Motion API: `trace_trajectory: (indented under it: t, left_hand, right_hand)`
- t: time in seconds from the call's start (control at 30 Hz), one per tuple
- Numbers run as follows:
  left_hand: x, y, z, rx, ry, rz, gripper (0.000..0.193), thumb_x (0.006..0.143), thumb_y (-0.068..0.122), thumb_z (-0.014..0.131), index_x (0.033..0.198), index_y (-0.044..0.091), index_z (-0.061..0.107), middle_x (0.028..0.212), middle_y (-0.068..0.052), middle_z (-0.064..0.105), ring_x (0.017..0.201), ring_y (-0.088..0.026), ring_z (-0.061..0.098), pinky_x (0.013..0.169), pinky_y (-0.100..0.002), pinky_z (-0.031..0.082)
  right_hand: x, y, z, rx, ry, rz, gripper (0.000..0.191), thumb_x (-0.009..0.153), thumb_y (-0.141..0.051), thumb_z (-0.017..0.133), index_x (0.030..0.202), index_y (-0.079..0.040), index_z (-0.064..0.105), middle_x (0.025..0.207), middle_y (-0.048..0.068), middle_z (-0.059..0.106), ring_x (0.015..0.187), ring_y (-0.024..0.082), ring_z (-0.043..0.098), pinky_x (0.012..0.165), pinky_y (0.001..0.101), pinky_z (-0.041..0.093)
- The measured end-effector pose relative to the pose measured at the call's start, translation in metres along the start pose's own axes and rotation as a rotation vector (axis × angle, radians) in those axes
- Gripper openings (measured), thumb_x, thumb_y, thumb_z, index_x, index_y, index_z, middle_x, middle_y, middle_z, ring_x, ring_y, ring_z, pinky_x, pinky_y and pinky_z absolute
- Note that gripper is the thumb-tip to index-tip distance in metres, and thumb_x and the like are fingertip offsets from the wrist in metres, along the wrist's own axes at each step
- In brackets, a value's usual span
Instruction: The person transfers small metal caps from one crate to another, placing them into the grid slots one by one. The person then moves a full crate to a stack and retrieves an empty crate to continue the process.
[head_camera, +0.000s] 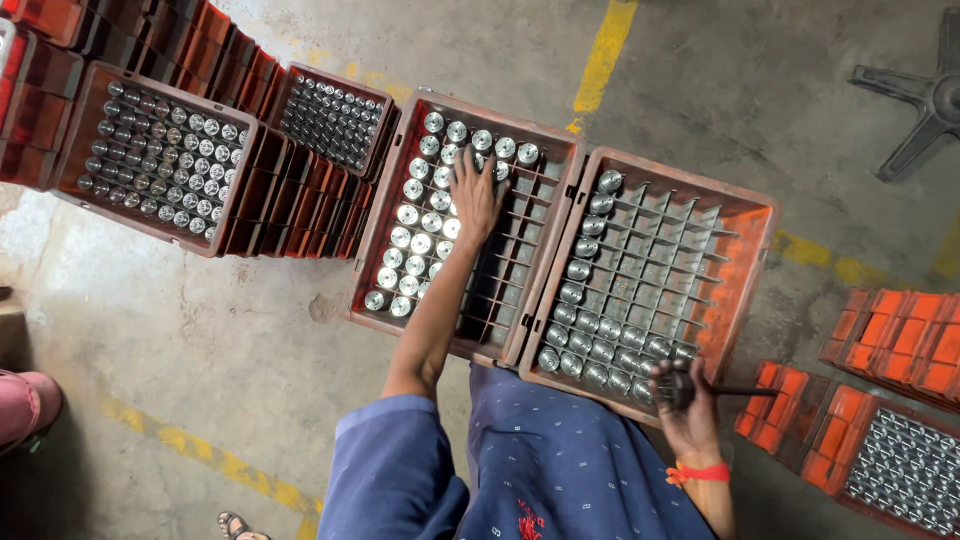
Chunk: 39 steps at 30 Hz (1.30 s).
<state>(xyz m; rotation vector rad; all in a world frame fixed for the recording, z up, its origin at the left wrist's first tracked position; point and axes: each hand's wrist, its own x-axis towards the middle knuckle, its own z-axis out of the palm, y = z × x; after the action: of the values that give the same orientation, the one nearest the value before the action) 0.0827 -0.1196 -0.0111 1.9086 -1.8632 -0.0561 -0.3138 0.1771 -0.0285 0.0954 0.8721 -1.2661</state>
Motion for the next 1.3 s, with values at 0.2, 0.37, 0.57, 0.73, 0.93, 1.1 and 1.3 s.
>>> trace_trajectory:
  t: [0.2,0.37,0.57,0.73,0.93,1.1,1.3]
  left_hand:
    - [0.002,-0.007,-0.017,-0.047,-0.041,0.098,0.051,0.081,0.040,0.085,0.117,0.007,0.068,0.140,-0.022,0.052,0.139,-0.038,0.045,0.114,-0.055,0.038]
    - [-0.037,-0.004,-0.061,-0.744,0.115,0.033,0.045,0.079,0.036,0.089,0.110,0.010,0.069,0.119,-0.010,0.070,0.118,-0.024,0.066,0.106,-0.043,0.053]
    - [-0.135,0.084,-0.026,-1.418,-0.543,-0.669,0.026,0.089,0.027,0.085,0.099,0.005,0.073,0.072,-0.008,0.065,0.055,-0.014,0.059,0.050,-0.028,0.045]
    - [-0.215,0.130,-0.039,-0.904,-0.517,-0.217,0.041,0.074,0.018,0.083,0.110,0.003,0.072,0.091,-0.014,0.075,0.080,-0.029,0.073,0.073,-0.040,0.057]
    - [-0.251,0.164,-0.049,-0.749,-0.763,-0.167,0.048,0.072,0.025,0.079,0.116,0.007,0.073,0.096,-0.020,0.075,0.090,-0.038,0.074,0.080,-0.045,0.057]
    - [-0.256,0.175,-0.035,-0.681,-0.927,-0.166,0.051,0.070,0.030,0.083,0.112,0.004,0.073,0.096,-0.023,0.076,0.091,-0.038,0.075,0.082,-0.045,0.058]
    - [-0.252,0.172,-0.028,-0.753,-0.967,-0.094,0.070,0.075,0.047,0.086,0.126,0.004,0.066,0.104,-0.022,0.075,0.095,-0.036,0.075,0.083,-0.045,0.059]
  right_hand:
    - [-0.001,0.032,-0.001,-0.306,0.103,-0.036,0.029,0.103,-0.037,0.062,0.104,-0.008,0.061,0.105,0.011,0.069,0.108,0.033,0.069,0.096,0.0478,0.057]
    - [-0.002,0.037,-0.007,-0.344,0.191,-0.022,0.026,0.107,-0.032,0.055,0.116,-0.008,0.058,0.105,0.011,0.069,0.110,0.029,0.069,0.096,0.0420,0.055]
    - [0.027,0.046,0.032,-0.375,0.100,-0.054,0.020,0.106,-0.017,0.054,0.120,-0.004,0.060,0.100,0.012,0.070,0.101,0.025,0.069,0.089,0.0366,0.052]
    - [0.036,0.037,0.087,-0.353,-0.048,-0.202,0.010,0.106,-0.007,0.060,0.115,-0.002,0.059,0.091,0.008,0.064,0.084,0.019,0.064,0.094,0.0362,0.058]
    - [0.026,0.039,0.104,-0.383,-0.051,-0.212,0.013,0.103,-0.006,0.061,0.114,-0.005,0.056,0.089,0.006,0.063,0.086,0.018,0.065,0.083,0.0341,0.055]
    - [0.017,0.037,0.083,-0.570,-0.173,-0.189,0.013,0.102,-0.007,0.059,0.114,-0.005,0.055,0.082,0.010,0.065,0.085,0.021,0.067,0.079,0.0334,0.056]
    - [0.044,0.014,0.039,-0.314,-0.001,-0.180,0.013,0.103,-0.005,0.061,0.115,-0.003,0.057,0.091,0.007,0.064,0.087,0.020,0.067,0.080,0.0353,0.057]
